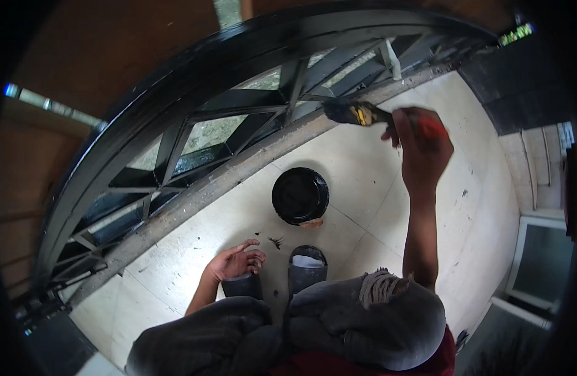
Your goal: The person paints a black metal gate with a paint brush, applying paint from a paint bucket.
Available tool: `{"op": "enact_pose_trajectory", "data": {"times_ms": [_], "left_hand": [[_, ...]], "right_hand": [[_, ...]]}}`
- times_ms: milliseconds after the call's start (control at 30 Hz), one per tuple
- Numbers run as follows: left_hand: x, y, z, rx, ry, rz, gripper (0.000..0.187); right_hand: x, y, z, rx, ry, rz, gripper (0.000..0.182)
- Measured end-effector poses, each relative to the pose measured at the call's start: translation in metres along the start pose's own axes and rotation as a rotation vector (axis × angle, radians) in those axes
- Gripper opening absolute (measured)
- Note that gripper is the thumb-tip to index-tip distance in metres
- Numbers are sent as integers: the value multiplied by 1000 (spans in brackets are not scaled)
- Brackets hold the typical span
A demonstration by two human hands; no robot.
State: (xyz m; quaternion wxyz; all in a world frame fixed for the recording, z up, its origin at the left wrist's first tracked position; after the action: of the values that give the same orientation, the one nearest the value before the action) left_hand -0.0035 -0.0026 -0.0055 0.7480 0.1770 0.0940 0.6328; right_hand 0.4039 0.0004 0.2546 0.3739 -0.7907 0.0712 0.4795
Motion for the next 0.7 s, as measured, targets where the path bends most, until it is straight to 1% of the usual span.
{"op": "enact_pose_trajectory", "data": {"times_ms": [33,100,167,233,267,300,367,400,433,533,567,633,700], "left_hand": [[-1,0,1,-29,32,19,52],[-2,2,-2,5,-3,-18,55],[-3,1,-6,0,9,11,54],[-5,1,-9,21,-20,-17,55],[-5,1,-8,28,-12,-4,55],[-4,1,-8,34,-4,12,55],[-5,2,-8,66,-21,-4,56],[-5,1,-8,70,5,-2,57],[-5,1,-8,75,34,3,58],[-6,2,-12,107,52,-21,59],[-5,2,-13,107,64,-26,60],[-6,2,-12,124,64,-30,62],[-7,3,-15,146,94,-31,64]], "right_hand": [[3,-10,3,18,-15,-49,16],[2,-27,14,88,49,-1,18],[11,-39,23,119,118,10,25],[24,-48,30,94,223,-119,29],[23,-50,34,121,246,-218,29],[26,-50,35,153,251,-206,29],[33,-51,38,109,248,-252,29],[32,-50,38,69,291,-236,30],[33,-50,39,84,290,-231,30],[40,-53,40,23,254,-277,31],[42,-54,40,33,251,-270,31],[45,-57,40,84,241,-382,31],[46,-59,40,112,213,-402,30]]}}
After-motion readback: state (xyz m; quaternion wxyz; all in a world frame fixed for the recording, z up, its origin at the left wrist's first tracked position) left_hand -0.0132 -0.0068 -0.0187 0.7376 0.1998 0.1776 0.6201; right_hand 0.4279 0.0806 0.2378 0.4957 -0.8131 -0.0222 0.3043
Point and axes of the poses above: each hand's wrist, its own y-axis away from the middle knuckle, its own z-axis out of the palm, x = y × z, the point moved 1 cm from there along -y, towards the middle knuckle, and after that the axes turned 8 degrees about -z, right-handed, at the moved point
